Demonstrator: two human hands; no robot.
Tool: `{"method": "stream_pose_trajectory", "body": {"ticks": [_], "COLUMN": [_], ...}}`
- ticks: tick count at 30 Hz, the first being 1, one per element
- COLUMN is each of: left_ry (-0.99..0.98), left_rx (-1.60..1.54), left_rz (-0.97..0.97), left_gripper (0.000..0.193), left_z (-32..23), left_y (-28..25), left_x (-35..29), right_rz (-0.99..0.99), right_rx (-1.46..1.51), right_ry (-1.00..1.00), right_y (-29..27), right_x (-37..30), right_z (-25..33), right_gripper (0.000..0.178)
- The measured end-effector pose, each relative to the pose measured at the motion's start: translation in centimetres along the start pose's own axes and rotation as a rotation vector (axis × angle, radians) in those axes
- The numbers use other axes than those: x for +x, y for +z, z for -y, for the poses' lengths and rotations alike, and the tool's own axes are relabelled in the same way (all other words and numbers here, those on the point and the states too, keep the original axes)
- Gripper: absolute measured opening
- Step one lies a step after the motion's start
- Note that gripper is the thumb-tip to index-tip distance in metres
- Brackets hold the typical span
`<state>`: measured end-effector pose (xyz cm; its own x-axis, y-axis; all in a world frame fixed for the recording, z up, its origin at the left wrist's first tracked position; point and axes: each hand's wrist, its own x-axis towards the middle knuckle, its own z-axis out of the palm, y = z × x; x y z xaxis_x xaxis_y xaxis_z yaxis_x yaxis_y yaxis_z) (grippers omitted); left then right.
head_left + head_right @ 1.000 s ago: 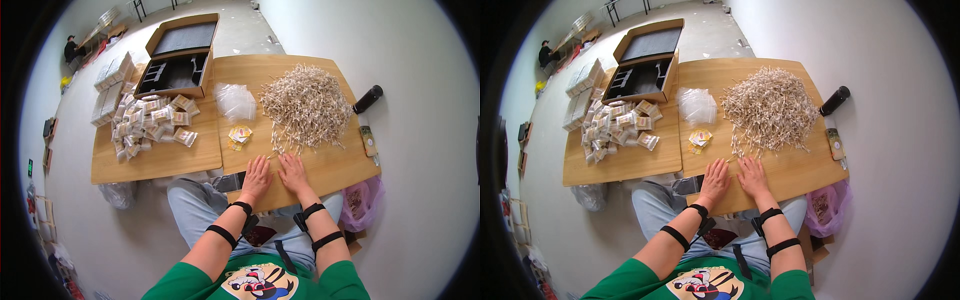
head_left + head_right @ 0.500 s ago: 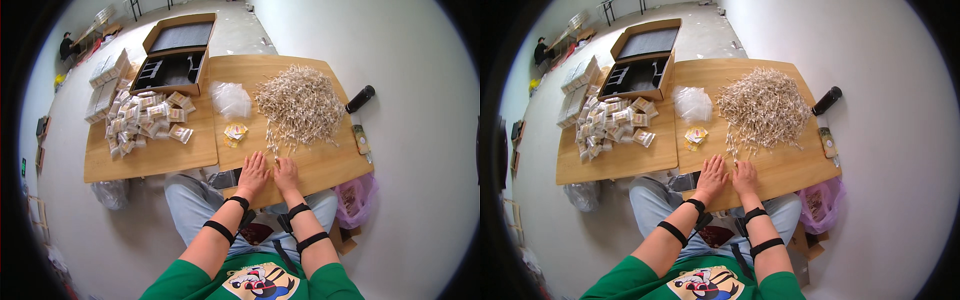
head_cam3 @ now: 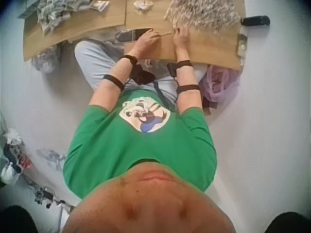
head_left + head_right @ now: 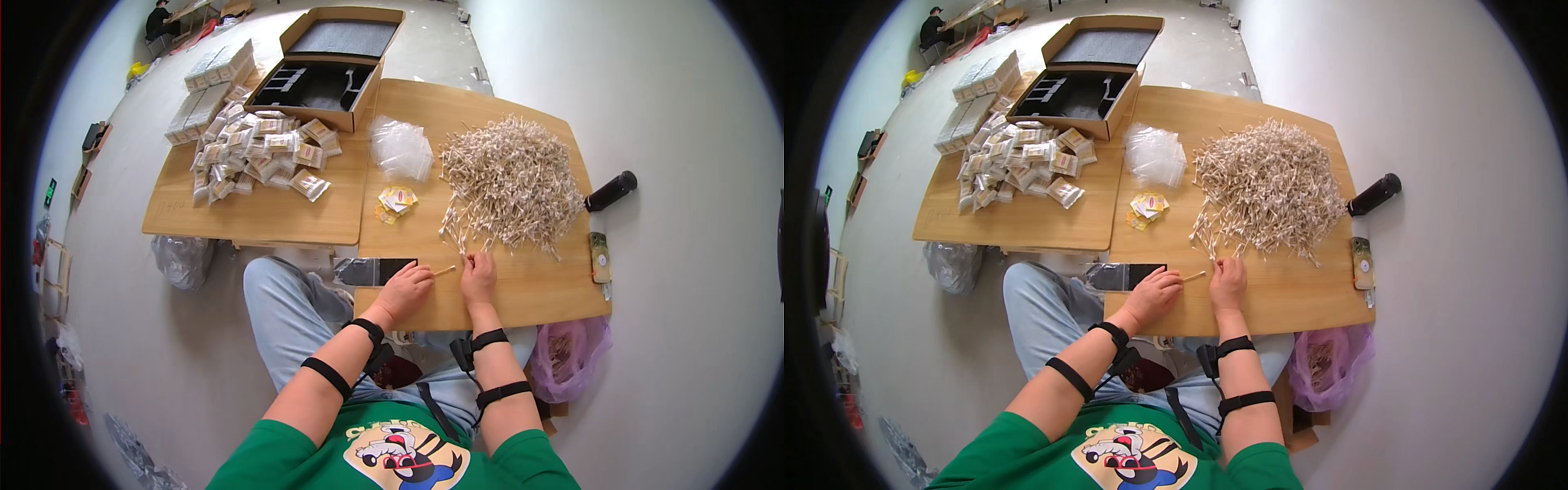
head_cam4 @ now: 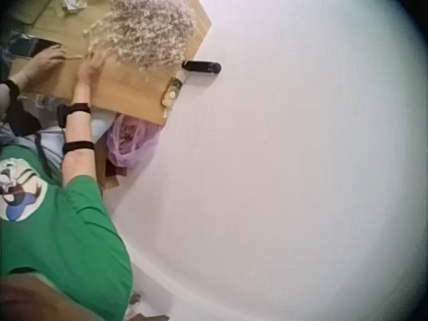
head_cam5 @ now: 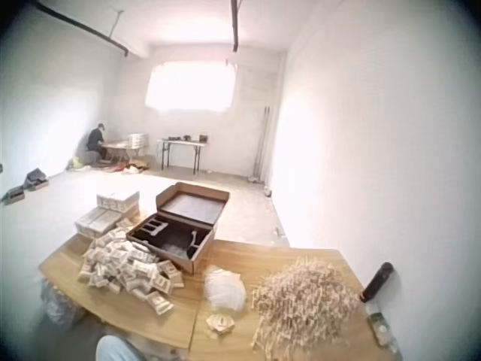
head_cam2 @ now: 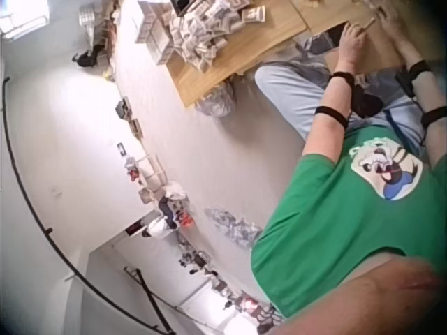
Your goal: Packaging cotton swabs into small plastic bags.
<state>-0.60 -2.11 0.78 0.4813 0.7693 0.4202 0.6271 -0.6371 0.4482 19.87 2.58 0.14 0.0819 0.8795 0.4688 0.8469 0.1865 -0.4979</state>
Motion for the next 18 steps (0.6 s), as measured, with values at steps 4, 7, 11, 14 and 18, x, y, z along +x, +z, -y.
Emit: {"method": "stream_pose_trajectory", "body": {"ticks": [4, 7, 11, 14, 18], "left_ry": [-0.121, -0.162, -0.262, -0.279, -0.268], "left_rx": [-0.001, 0.026, 0.093, 0.094, 0.076], "left_rz": [-0.015, -0.096, -0.112, -0.094, -0.053], "left_gripper": [0.028, 0.036, 0.042, 0.04, 0.028], "left_z": [-0.9, -0.9, -1.7, -1.9, -1.8], "left_y": [-0.2, 0.4, 0.3, 0.0, -0.4], "left_x": [0.0, 0.3, 0.8, 1.1, 1.1], "right_rz": [0.041, 0.06, 0.067, 0.075, 0.109], "right_rx": [0.157, 0.166, 0.173, 0.051, -0.029], "right_ry": [-0.004, -0.051, 0.017, 0.079, 0.054], "right_y": [-1.1, -1.7, -2.5, -3.2, -3.0], "right_x": [-0.8, -1.4, -1.8, -2.3, -2.2], "right_z": [0.1, 0.4, 0.3, 0.3, 0.8], "right_gripper": [0.009, 0.012, 0.02, 0.026, 0.025]}}
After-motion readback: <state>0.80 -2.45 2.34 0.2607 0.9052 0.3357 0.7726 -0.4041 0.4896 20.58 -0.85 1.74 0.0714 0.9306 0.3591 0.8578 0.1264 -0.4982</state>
